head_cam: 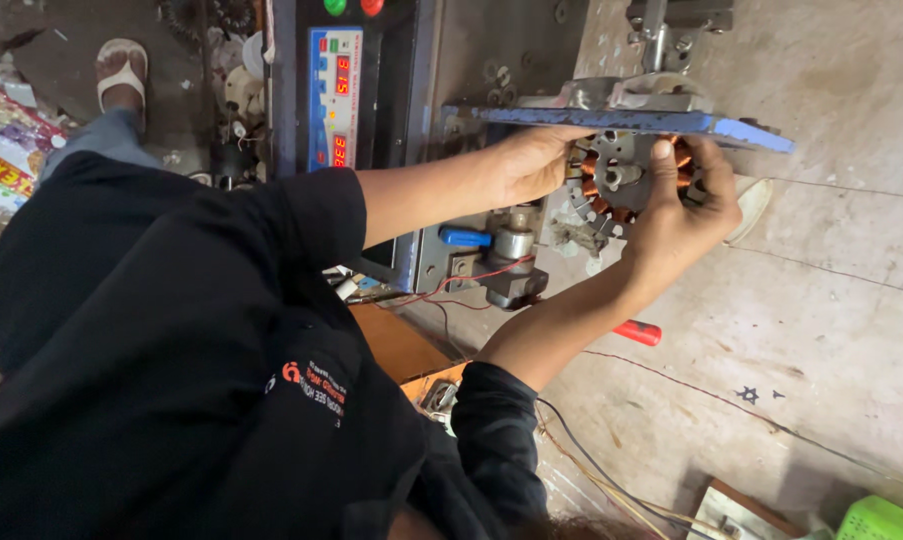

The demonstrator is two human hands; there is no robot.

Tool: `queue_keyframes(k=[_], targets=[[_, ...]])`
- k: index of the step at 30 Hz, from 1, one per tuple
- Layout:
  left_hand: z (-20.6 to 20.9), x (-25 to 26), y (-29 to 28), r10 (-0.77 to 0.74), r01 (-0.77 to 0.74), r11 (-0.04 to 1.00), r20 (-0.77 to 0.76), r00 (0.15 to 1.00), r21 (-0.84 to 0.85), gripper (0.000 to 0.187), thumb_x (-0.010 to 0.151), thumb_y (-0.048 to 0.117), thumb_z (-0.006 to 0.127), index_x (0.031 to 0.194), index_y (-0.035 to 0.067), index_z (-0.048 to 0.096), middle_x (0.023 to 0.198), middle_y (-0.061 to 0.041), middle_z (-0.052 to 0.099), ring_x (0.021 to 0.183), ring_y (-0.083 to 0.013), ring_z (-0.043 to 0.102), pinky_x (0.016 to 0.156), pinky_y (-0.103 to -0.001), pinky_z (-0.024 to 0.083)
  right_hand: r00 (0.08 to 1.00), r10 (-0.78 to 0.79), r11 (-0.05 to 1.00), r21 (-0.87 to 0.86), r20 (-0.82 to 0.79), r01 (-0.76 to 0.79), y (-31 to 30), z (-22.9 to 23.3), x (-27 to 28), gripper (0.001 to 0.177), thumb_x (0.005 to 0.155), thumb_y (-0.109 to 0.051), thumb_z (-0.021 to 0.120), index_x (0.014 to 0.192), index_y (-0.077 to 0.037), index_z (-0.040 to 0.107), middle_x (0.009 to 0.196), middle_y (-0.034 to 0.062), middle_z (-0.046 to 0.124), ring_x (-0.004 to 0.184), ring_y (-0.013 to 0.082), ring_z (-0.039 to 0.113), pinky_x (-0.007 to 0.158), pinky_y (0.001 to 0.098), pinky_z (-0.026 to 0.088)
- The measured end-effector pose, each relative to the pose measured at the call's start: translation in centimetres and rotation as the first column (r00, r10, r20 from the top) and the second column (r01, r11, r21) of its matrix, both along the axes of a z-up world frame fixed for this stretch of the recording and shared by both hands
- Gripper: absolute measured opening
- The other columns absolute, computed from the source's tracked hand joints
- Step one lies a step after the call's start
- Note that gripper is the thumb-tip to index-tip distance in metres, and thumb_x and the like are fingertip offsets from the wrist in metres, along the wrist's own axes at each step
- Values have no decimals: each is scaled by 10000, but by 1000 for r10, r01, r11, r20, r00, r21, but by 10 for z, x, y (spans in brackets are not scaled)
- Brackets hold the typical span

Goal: The person operates a coil winding machine, feeding copper wire onto a rotor core held in the machine's chuck. They repeatedly press a control button to advance the winding cycle and adjust the wire with their hands to maintain alignment.

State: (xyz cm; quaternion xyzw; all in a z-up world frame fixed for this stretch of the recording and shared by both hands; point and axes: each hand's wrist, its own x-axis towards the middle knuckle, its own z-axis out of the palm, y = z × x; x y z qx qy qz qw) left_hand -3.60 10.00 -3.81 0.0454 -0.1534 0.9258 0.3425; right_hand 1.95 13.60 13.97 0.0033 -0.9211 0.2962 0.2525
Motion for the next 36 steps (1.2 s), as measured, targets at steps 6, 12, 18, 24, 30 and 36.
queue_keyframes(k=[6, 12, 18, 24, 30, 36], targets=[[1, -1, 17, -10, 31, 979, 100, 995, -203, 168, 1018, 204, 630, 1087, 64, 691, 1054, -77, 744, 940, -204, 716, 875, -385, 594, 1000, -9, 999, 34, 4, 9, 0, 1, -1, 259, 903, 29, 874, 1121, 49, 736, 1045, 63, 742, 939, 117, 662, 877, 275, 551], [-12, -2, 30, -7, 37, 983, 164, 986, -182, 131, 1004, 152, 662, 1094, 61, 690, 1091, -68, 751, 1036, -189, 694, 950, -353, 560, 996, -82, 995, 58, 47, 79, -1, 2, -1, 277, 858, 16, 900, 1092, 48, 757, 948, 42, 736, 846, 98, 639, 796, 260, 544], [-20, -4, 35, 3, 24, 979, 129, 992, -203, 179, 991, 196, 661, 1122, 81, 700, 1101, -39, 747, 997, -177, 674, 867, -350, 552, 997, -63, 998, 30, 39, 62, 1, 1, -3, 244, 875, 27, 888, 1075, 57, 751, 941, 49, 736, 841, 86, 641, 787, 250, 542], [-18, -5, 36, 6, 30, 970, 144, 990, -243, 161, 1030, 168, 671, 1156, 68, 678, 1120, -50, 728, 995, -169, 665, 871, -331, 539, 998, -51, 998, 28, 23, 50, 2, -1, -2, 234, 883, 28, 880, 1071, 58, 744, 971, 58, 747, 872, 91, 659, 811, 252, 554], [21, 19, -44, -123, 68, 946, -155, 980, -317, 302, 994, 247, 602, 1246, 87, 646, 1142, -22, 712, 1035, -178, 670, 918, -353, 559, 999, -27, 988, 152, 18, 24, 4, 1, -2, 217, 888, 67, 873, 1062, 69, 743, 1001, 76, 745, 883, 110, 669, 820, 261, 560], [-28, 64, -188, -156, -689, 167, -709, 688, -706, 271, 1025, 289, 608, 1180, 91, 707, 1107, -61, 704, 1078, -241, 633, 983, -370, 502, 999, 26, 999, 33, 38, -27, 10, -4, 1, 234, 920, 105, 865, 1110, 70, 734, 1106, 86, 722, 949, 127, 659, 864, 279, 551]])
